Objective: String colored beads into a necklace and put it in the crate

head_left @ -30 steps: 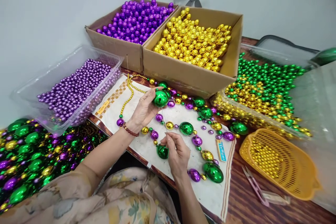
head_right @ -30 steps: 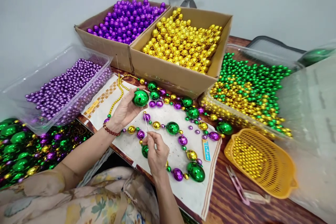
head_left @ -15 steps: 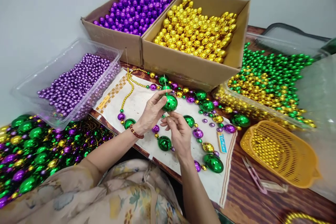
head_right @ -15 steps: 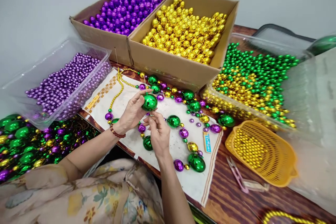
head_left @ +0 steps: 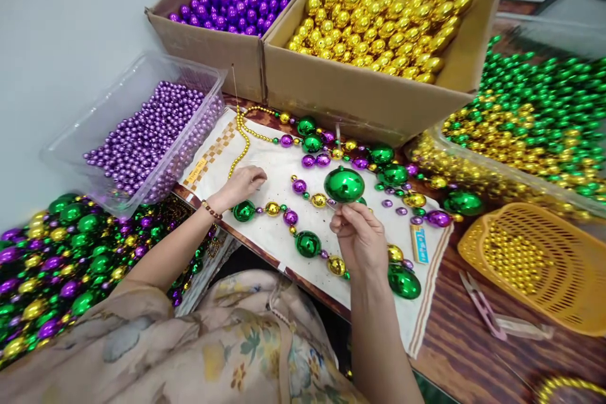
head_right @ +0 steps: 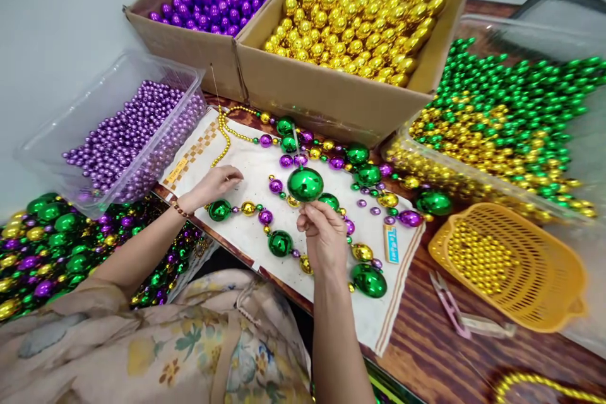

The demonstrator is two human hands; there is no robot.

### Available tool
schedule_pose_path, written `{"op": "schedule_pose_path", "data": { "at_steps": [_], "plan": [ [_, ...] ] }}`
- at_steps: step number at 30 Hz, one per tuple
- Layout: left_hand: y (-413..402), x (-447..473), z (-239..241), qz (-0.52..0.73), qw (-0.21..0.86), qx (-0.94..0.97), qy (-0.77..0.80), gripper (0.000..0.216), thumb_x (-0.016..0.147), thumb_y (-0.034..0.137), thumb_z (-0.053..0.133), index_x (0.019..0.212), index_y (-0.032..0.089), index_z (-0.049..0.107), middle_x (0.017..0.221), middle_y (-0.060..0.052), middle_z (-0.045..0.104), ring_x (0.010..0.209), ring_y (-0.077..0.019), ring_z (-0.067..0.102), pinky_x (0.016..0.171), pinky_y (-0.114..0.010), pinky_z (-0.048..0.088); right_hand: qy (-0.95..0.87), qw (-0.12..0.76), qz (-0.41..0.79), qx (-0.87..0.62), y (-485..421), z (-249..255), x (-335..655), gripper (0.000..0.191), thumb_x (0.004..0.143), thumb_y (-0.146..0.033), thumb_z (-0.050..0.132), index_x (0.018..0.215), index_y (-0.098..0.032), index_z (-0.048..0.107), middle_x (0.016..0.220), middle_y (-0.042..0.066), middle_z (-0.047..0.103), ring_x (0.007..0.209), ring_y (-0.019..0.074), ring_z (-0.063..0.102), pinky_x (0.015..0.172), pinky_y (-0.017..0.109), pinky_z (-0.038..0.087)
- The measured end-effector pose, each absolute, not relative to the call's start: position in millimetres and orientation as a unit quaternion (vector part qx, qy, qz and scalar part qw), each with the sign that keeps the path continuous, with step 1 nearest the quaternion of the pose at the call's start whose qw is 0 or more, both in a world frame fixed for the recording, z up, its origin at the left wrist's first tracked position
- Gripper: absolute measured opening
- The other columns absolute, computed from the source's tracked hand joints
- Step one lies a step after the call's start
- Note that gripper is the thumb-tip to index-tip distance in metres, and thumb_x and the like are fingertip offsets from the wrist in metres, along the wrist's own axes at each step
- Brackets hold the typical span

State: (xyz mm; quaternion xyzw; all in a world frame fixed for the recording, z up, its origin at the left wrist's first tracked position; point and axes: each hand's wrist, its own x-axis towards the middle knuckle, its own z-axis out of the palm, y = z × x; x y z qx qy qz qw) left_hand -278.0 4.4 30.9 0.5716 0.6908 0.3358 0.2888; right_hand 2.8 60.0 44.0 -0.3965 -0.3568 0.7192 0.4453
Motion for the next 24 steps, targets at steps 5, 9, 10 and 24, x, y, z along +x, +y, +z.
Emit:
{"op": "schedule_pose_path", "data": {
  "at_steps": [5, 9, 10, 24],
  "plan": [
    [-1, -265, 25, 0.287, 0.281, 0.622, 0.672, 0.014, 0.083, 0.023, 0.057, 0.081, 0.022, 0.071, 0.084, -0.007, 0.068, 0.079, -0.0209, 0.059, 0.079, -0.035, 0.046, -0.345, 0.445, 0.741, -0.366, 63, 53, 8, 0.015, 0.069, -0.030, 0.079, 0.076, -0.025, 0.068, 0.067, -0.002, 0.063, 0.054, 0.0115, 0.056, 0.046, 0.023, 0.042],
    [24, -252, 30, 0.311, 0.269, 0.630, 0.659, 0.015, 0.086, 0.024, 0.056, 0.084, 0.021, 0.071, 0.087, -0.008, 0.066, 0.081, -0.0225, 0.058, 0.084, -0.038, 0.045, -0.369, 0.458, 0.721, -0.366, 72, 68, 15, 0.013, 0.068, -0.027, 0.079, 0.077, -0.024, 0.070, 0.064, -0.002, 0.063, 0.054, 0.0114, 0.056, 0.047, 0.023, 0.043],
    [34, -249, 30, 0.324, 0.260, 0.630, 0.656, 0.014, 0.086, 0.024, 0.057, 0.084, 0.021, 0.071, 0.087, -0.008, 0.066, 0.083, -0.0231, 0.058, 0.085, -0.039, 0.044, -0.373, 0.463, 0.715, -0.369, 73, 70, 17, 0.012, 0.067, -0.026, 0.079, 0.076, -0.024, 0.071, 0.064, -0.002, 0.063, 0.053, 0.0114, 0.056, 0.047, 0.023, 0.043],
    [107, -214, 16, 0.166, 0.165, 0.690, 0.685, 0.030, 0.087, 0.027, 0.067, 0.115, 0.019, 0.062, 0.120, -0.013, 0.060, 0.108, -0.0299, 0.059, 0.090, -0.038, 0.046, -0.362, 0.462, 0.695, -0.416, 55, 52, 11, 0.012, 0.062, -0.025, 0.081, 0.070, -0.020, 0.074, 0.062, 0.000, 0.069, 0.049, 0.0116, 0.059, 0.045, 0.022, 0.044]
  ]
}}
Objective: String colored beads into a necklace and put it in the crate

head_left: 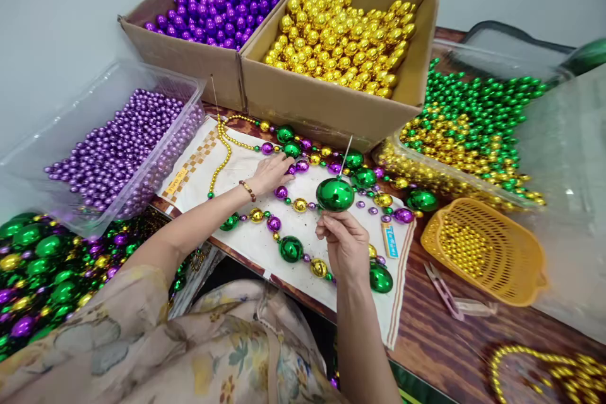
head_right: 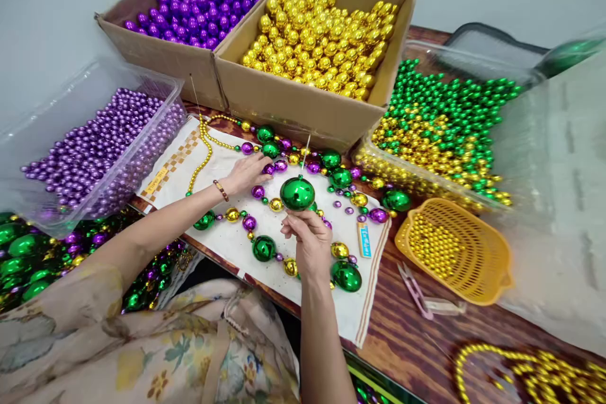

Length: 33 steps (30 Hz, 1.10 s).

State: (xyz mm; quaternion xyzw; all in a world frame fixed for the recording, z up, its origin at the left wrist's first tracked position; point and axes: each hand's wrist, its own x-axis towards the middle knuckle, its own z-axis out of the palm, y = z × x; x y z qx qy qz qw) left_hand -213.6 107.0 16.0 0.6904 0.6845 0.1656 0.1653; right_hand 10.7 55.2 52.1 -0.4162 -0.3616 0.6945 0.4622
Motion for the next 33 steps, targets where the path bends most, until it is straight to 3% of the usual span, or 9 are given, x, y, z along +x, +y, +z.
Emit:
{"op": "schedule_pose_path", "data": {
  "at_steps": [4, 9, 12, 17, 20, 23, 27, 33],
  "plan": [
    [109, -219, 28, 0.229, 0.243, 0.642, 0.690, 0.023, 0.086, 0.021, 0.064, 0.109, 0.017, 0.062, 0.116, -0.012, 0.064, 0.108, -0.0268, 0.060, 0.092, -0.038, 0.047, -0.379, 0.464, 0.679, -0.424, 54, 47, 12, 0.012, 0.064, -0.025, 0.081, 0.072, -0.020, 0.075, 0.064, 0.001, 0.070, 0.050, 0.0123, 0.061, 0.047, 0.022, 0.044],
    [91, -231, 56, 0.502, 0.548, 0.386, 0.546, 0.024, 0.081, 0.023, 0.070, 0.102, 0.018, 0.060, 0.098, -0.004, 0.067, 0.086, -0.0165, 0.067, 0.078, -0.031, 0.051, -0.429, 0.462, 0.654, -0.418, 49, 37, 13, 0.009, 0.071, -0.026, 0.079, 0.076, -0.019, 0.076, 0.065, 0.001, 0.070, 0.053, 0.0136, 0.063, 0.049, 0.023, 0.047],
    [76, -231, 73, 0.577, 0.631, 0.297, 0.425, 0.031, 0.080, 0.020, 0.073, 0.109, 0.019, 0.064, 0.094, -0.003, 0.071, 0.086, -0.0157, 0.070, 0.087, -0.034, 0.053, -0.462, 0.458, 0.638, -0.412, 46, 35, 11, 0.008, 0.075, -0.026, 0.077, 0.078, -0.019, 0.075, 0.066, 0.001, 0.070, 0.054, 0.0139, 0.064, 0.050, 0.023, 0.050],
    [66, -225, 91, 0.639, 0.643, 0.216, 0.363, 0.017, 0.082, 0.014, 0.071, 0.098, 0.014, 0.068, 0.095, -0.007, 0.074, 0.096, -0.0213, 0.073, 0.102, -0.040, 0.052, -0.516, 0.431, 0.618, -0.407, 41, 45, 9, 0.008, 0.077, -0.027, 0.075, 0.076, -0.019, 0.074, 0.063, 0.000, 0.069, 0.054, 0.0135, 0.064, 0.053, 0.023, 0.053],
    [67, -222, 98, 0.665, 0.642, 0.157, 0.346, 0.009, 0.087, 0.018, 0.067, 0.096, 0.014, 0.069, 0.097, -0.008, 0.075, 0.096, -0.0209, 0.073, 0.099, -0.038, 0.053, -0.542, 0.415, 0.611, -0.402, 37, 51, 7, 0.009, 0.078, -0.027, 0.073, 0.074, -0.019, 0.073, 0.063, 0.000, 0.068, 0.053, 0.0132, 0.064, 0.052, 0.022, 0.053],
    [69, -217, 104, 0.670, 0.658, 0.109, 0.326, 0.014, 0.093, 0.019, 0.060, 0.102, 0.014, 0.070, 0.099, -0.008, 0.075, 0.095, -0.0187, 0.072, 0.093, -0.033, 0.056, -0.566, 0.401, 0.602, -0.396, 34, 52, 6, 0.010, 0.079, -0.028, 0.071, 0.073, -0.019, 0.072, 0.062, -0.001, 0.066, 0.052, 0.0136, 0.064, 0.051, 0.021, 0.053],
    [68, -210, 111, 0.689, 0.653, 0.072, 0.306, 0.018, 0.098, 0.017, 0.053, 0.094, 0.012, 0.070, 0.099, -0.009, 0.074, 0.097, -0.0165, 0.071, 0.088, -0.027, 0.056, -0.586, 0.393, 0.591, -0.392, 32, 51, 2, 0.011, 0.080, -0.027, 0.069, 0.073, -0.019, 0.070, 0.062, -0.001, 0.067, 0.052, 0.0139, 0.065, 0.050, 0.021, 0.051],
    [66, -202, 115, 0.712, 0.627, 0.083, 0.304, 0.019, 0.098, 0.013, 0.052, 0.091, 0.012, 0.069, 0.101, -0.010, 0.074, 0.102, -0.0189, 0.071, 0.090, -0.030, 0.055, -0.574, 0.398, 0.594, -0.400, 30, 53, -2, 0.010, 0.078, -0.028, 0.069, 0.072, -0.019, 0.070, 0.060, -0.001, 0.066, 0.051, 0.0137, 0.064, 0.049, 0.021, 0.053]
  ]
}}
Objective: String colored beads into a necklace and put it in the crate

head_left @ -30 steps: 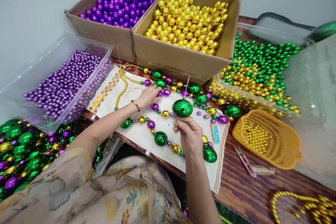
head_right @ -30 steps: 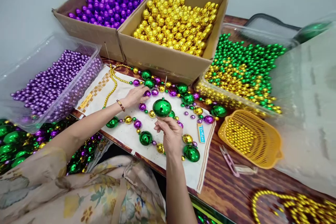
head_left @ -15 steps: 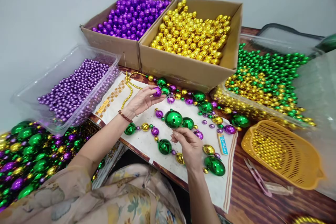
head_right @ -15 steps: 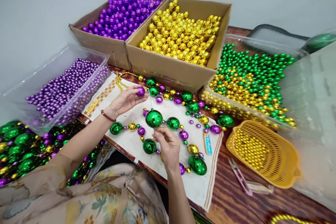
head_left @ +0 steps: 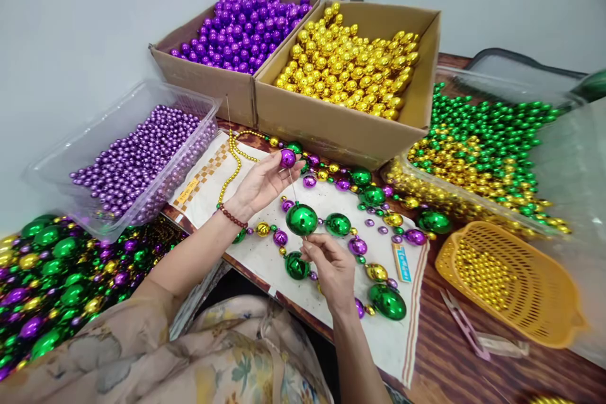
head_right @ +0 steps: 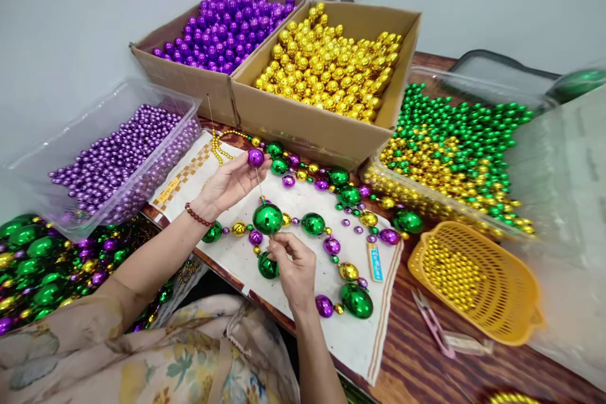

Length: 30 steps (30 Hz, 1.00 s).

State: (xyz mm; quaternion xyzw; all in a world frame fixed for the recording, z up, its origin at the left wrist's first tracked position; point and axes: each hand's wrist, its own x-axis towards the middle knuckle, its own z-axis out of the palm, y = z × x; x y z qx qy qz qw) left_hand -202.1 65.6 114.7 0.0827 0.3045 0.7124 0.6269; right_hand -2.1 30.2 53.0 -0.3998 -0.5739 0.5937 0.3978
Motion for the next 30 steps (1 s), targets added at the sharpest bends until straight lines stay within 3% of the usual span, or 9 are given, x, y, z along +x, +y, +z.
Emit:
{"op": "schedule_pose_path", "data": {
  "at_steps": [18, 30],
  "plan": [
    [64, -198, 116, 0.706, 0.614, 0.116, 0.334, 0.011, 0.096, 0.013, 0.057, 0.099, 0.017, 0.067, 0.104, -0.005, 0.073, 0.107, -0.0198, 0.069, 0.098, -0.037, 0.052, -0.560, 0.395, 0.597, -0.417, 30, 54, -4, 0.012, 0.076, -0.030, 0.070, 0.071, -0.019, 0.071, 0.061, 0.000, 0.067, 0.050, 0.0150, 0.063, 0.048, 0.024, 0.055],
    [56, -186, 117, 0.698, 0.615, 0.176, 0.321, 0.019, 0.089, 0.014, 0.066, 0.108, 0.019, 0.065, 0.104, -0.004, 0.072, 0.113, -0.0235, 0.069, 0.107, -0.043, 0.047, -0.539, 0.415, 0.599, -0.423, 31, 50, -11, 0.012, 0.078, -0.031, 0.070, 0.075, -0.019, 0.069, 0.064, 0.000, 0.068, 0.055, 0.0146, 0.064, 0.054, 0.025, 0.055]
  ]
}}
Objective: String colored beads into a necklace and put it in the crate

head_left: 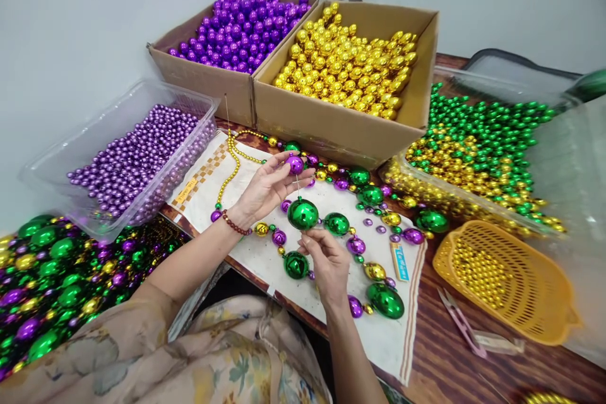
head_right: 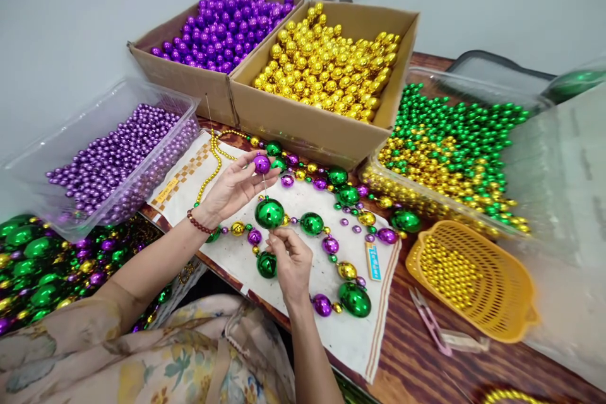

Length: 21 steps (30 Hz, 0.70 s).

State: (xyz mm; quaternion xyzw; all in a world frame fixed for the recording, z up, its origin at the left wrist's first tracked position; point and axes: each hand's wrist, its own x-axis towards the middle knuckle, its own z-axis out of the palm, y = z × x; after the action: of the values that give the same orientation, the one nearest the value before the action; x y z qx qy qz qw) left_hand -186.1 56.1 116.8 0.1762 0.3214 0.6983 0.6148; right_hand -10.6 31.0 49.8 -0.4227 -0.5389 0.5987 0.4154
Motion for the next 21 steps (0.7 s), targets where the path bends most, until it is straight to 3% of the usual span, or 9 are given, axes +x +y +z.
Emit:
{"op": "schedule_pose_path", "data": {
  "at_steps": [6, 11, 21],
  "plan": [
    [47, -182, 113, 0.681, 0.609, 0.230, 0.336, 0.023, 0.086, 0.017, 0.070, 0.109, 0.020, 0.066, 0.119, -0.007, 0.070, 0.113, -0.0232, 0.069, 0.104, -0.039, 0.049, -0.526, 0.431, 0.603, -0.417, 39, 50, -17, 0.012, 0.078, -0.030, 0.070, 0.074, -0.019, 0.069, 0.064, 0.000, 0.068, 0.056, 0.0144, 0.063, 0.054, 0.026, 0.054],
    [45, -183, 107, 0.672, 0.607, 0.237, 0.353, 0.026, 0.086, 0.023, 0.072, 0.112, 0.022, 0.067, 0.116, -0.006, 0.070, 0.106, -0.0218, 0.070, 0.092, -0.034, 0.052, -0.498, 0.427, 0.644, -0.393, 41, 51, -18, 0.015, 0.078, -0.033, 0.074, 0.084, -0.019, 0.073, 0.073, 0.003, 0.073, 0.063, 0.0170, 0.068, 0.058, 0.028, 0.056],
    [39, -179, 111, 0.636, 0.605, 0.295, 0.378, 0.027, 0.085, 0.025, 0.074, 0.111, 0.022, 0.069, 0.125, -0.007, 0.069, 0.114, -0.0219, 0.066, 0.097, -0.032, 0.049, -0.453, 0.428, 0.676, -0.393, 43, 38, -19, 0.016, 0.075, -0.034, 0.073, 0.072, -0.019, 0.068, 0.066, 0.001, 0.070, 0.059, 0.0152, 0.066, 0.052, 0.024, 0.050]
  ]
}}
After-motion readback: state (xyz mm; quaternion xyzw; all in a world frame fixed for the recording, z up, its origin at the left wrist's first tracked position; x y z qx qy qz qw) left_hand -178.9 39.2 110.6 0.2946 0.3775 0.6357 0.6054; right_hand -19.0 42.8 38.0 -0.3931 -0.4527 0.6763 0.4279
